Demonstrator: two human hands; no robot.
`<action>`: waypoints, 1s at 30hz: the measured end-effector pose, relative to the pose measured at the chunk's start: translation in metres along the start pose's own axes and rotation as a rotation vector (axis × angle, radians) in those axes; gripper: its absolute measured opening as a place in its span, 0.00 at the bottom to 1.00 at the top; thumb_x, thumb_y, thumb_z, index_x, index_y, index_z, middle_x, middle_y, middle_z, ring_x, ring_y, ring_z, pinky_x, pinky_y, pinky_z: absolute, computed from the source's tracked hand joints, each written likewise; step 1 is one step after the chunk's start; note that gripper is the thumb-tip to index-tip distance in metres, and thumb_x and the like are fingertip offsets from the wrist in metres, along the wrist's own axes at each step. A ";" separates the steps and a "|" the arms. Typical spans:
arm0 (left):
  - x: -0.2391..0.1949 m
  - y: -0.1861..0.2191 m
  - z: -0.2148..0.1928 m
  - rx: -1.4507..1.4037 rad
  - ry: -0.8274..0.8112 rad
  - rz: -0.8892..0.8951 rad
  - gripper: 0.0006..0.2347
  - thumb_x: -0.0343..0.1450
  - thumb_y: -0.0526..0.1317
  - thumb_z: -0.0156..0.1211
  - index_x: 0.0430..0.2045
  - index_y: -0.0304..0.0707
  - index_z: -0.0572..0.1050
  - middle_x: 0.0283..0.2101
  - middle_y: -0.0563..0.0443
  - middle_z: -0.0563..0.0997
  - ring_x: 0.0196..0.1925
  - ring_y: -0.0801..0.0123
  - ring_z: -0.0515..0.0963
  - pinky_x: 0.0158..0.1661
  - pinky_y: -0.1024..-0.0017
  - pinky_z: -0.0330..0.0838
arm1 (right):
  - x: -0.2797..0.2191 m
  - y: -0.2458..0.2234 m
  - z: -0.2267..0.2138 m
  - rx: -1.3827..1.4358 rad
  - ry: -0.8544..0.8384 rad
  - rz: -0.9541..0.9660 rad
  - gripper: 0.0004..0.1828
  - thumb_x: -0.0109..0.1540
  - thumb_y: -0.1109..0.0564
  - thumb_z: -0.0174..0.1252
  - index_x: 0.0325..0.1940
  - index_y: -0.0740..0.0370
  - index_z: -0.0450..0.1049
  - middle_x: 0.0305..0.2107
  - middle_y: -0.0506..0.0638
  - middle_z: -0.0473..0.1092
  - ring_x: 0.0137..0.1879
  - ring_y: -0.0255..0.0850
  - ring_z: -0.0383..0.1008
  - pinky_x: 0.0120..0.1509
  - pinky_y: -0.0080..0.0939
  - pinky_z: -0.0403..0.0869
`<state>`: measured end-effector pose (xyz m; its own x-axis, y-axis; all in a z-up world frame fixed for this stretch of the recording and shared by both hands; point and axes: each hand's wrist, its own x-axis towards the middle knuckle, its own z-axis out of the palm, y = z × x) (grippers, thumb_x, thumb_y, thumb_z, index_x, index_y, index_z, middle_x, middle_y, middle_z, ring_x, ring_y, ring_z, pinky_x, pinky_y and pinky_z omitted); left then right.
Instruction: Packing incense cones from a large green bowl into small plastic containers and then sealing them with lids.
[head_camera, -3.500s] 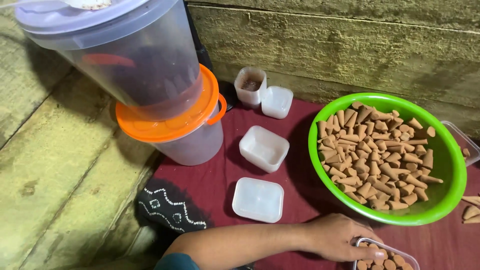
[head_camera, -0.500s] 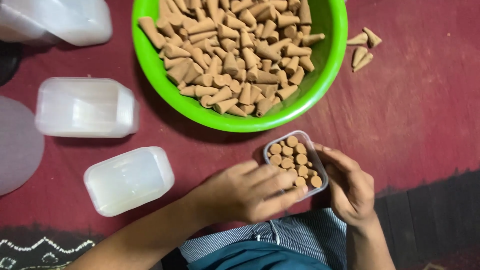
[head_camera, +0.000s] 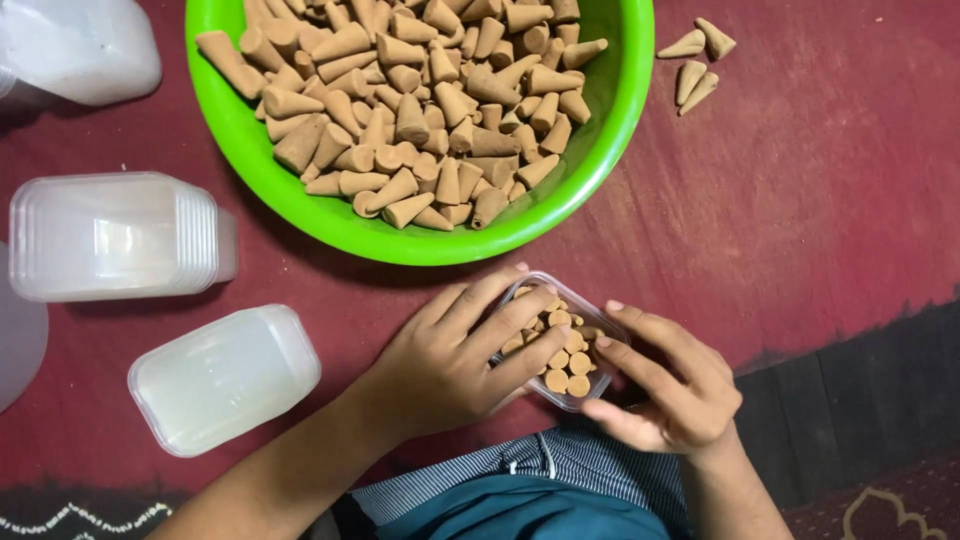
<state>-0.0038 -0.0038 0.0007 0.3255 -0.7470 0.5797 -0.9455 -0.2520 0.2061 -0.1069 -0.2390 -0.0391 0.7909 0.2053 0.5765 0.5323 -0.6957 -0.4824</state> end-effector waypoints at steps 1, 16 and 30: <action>0.002 0.001 -0.001 0.043 -0.034 -0.007 0.10 0.81 0.39 0.45 0.49 0.46 0.76 0.54 0.40 0.80 0.55 0.49 0.82 0.49 0.61 0.79 | 0.001 0.000 0.001 -0.047 0.017 -0.049 0.28 0.59 0.40 0.65 0.44 0.71 0.77 0.45 0.73 0.74 0.46 0.56 0.82 0.47 0.44 0.83; 0.002 -0.001 -0.002 0.049 -0.114 0.103 0.11 0.80 0.37 0.42 0.46 0.37 0.77 0.54 0.50 0.80 0.59 0.65 0.77 0.58 0.62 0.75 | 0.006 0.003 0.001 -0.103 0.041 -0.233 0.28 0.53 0.37 0.77 0.37 0.63 0.78 0.29 0.51 0.77 0.38 0.44 0.81 0.51 0.50 0.84; 0.007 0.007 0.002 0.064 -0.141 0.158 0.12 0.82 0.39 0.42 0.52 0.42 0.76 0.46 0.52 0.78 0.53 0.68 0.78 0.54 0.66 0.76 | -0.019 0.009 0.003 0.026 0.129 -0.124 0.43 0.48 0.38 0.81 0.45 0.59 0.57 0.31 0.55 0.79 0.35 0.39 0.82 0.44 0.42 0.82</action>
<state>-0.0080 -0.0122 0.0049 0.1733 -0.8577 0.4840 -0.9847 -0.1604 0.0684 -0.1165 -0.2470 -0.0562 0.6742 0.1969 0.7119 0.6324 -0.6519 -0.4185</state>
